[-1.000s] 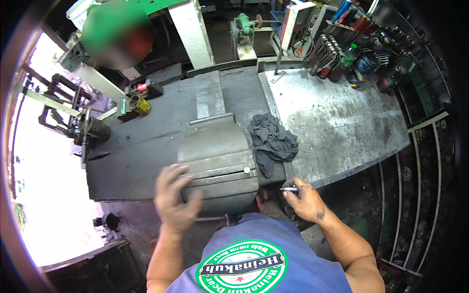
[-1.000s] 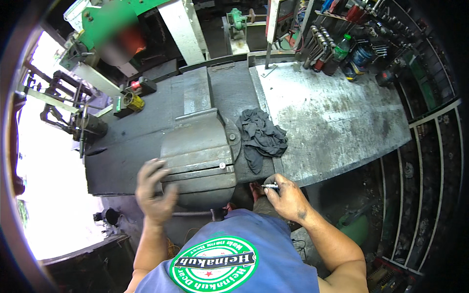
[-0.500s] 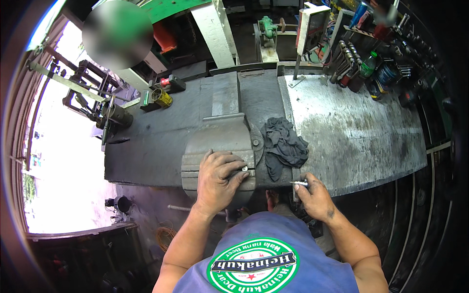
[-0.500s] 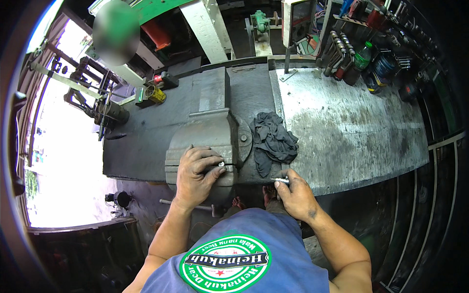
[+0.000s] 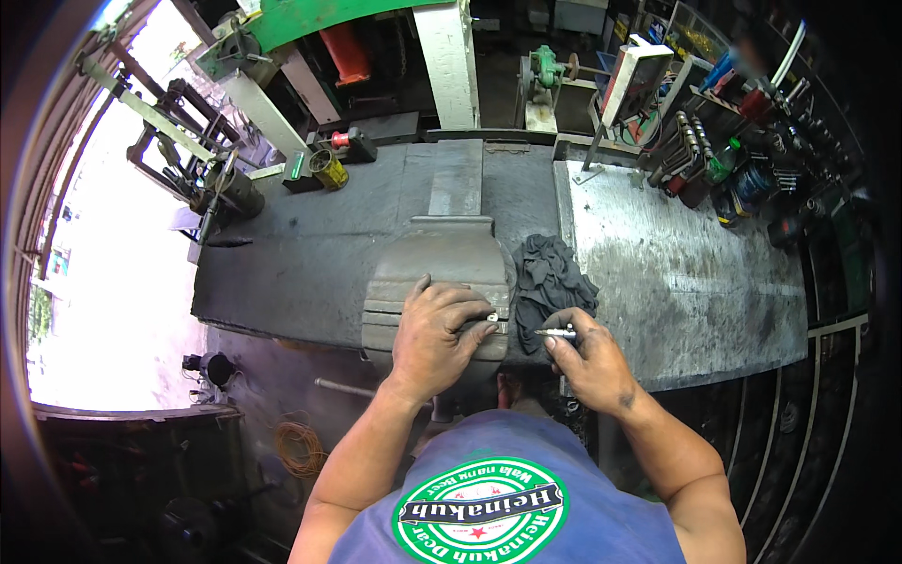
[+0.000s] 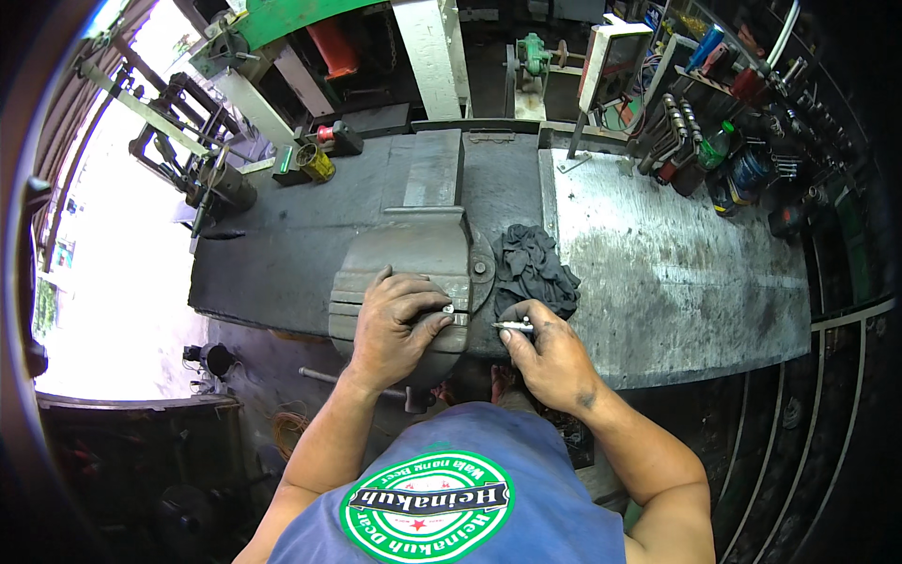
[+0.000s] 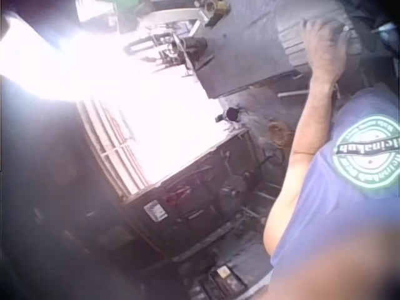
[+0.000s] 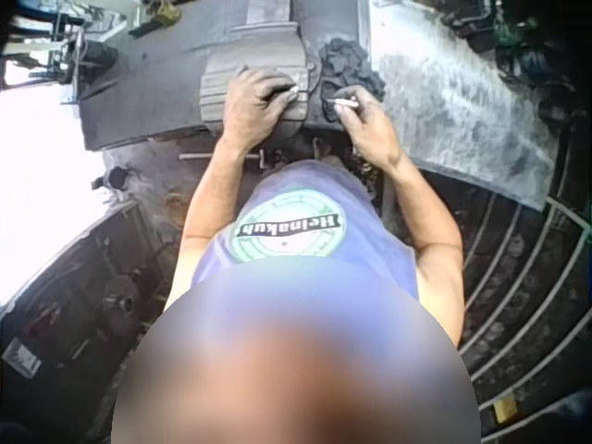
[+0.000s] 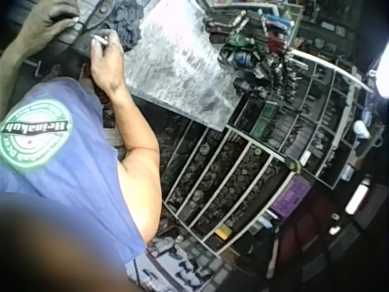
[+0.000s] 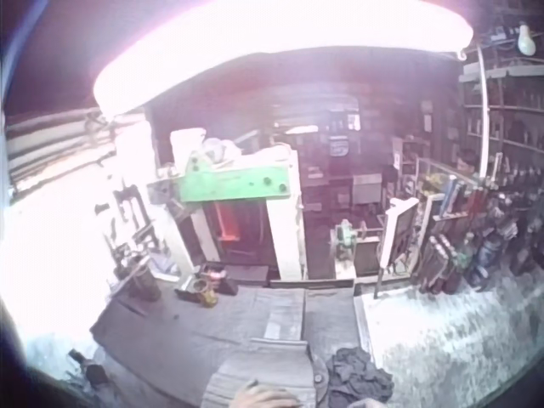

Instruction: The person sits on the floor and uses a rotary tool to grind a small metal part. They then move to a bench vise, secure the part, and use a file to smooth its edges. The person returns to the floor to continue grinding the part with the rotary tool.

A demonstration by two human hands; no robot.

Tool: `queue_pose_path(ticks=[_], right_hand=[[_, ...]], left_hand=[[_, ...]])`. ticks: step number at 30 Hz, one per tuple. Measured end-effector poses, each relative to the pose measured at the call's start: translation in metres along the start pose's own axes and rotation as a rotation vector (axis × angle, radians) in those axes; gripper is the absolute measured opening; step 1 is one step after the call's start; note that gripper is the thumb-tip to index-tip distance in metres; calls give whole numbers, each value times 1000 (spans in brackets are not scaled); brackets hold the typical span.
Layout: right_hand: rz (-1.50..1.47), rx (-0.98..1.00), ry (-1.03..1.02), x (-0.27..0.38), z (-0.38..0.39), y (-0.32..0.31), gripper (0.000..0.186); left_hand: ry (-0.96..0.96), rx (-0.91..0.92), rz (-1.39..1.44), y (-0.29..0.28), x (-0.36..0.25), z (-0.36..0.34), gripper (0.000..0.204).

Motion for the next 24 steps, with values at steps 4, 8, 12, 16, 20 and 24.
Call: queue_pose_path(ticks=[4,8,12,16,20,24], right_hand=[[0,33,-23,13,-6,6,24],[-52,51,-49,17,-9,14,24],[-18,1,-143,18,-11,15,24],[-48,0,-106,13,-14,17,24],[-85,9,-115,15,-16,21,23],[-64,6,-102,18,-17,21,22]], left_hand=[[9,31,1,-1,0,0,20],[17,51,-16,-2,-2,-1,22],[-32,19,-11,-3,-1,-2,23],[-27,9,-26,1,-2,-3,22],[-16,-25,-40,2,-2,-2,21],[-31,-34,-19,3,0,-2,20]])
Point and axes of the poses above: each hand's wrist, its own z-axis away from the middle knuckle, its own y-axis out of the palm, x = y × z, the point moved 5 cm from there along -z, towards the middle knuckle, and after that the axes turned 3 degrees about y, right-handed, at the moved point
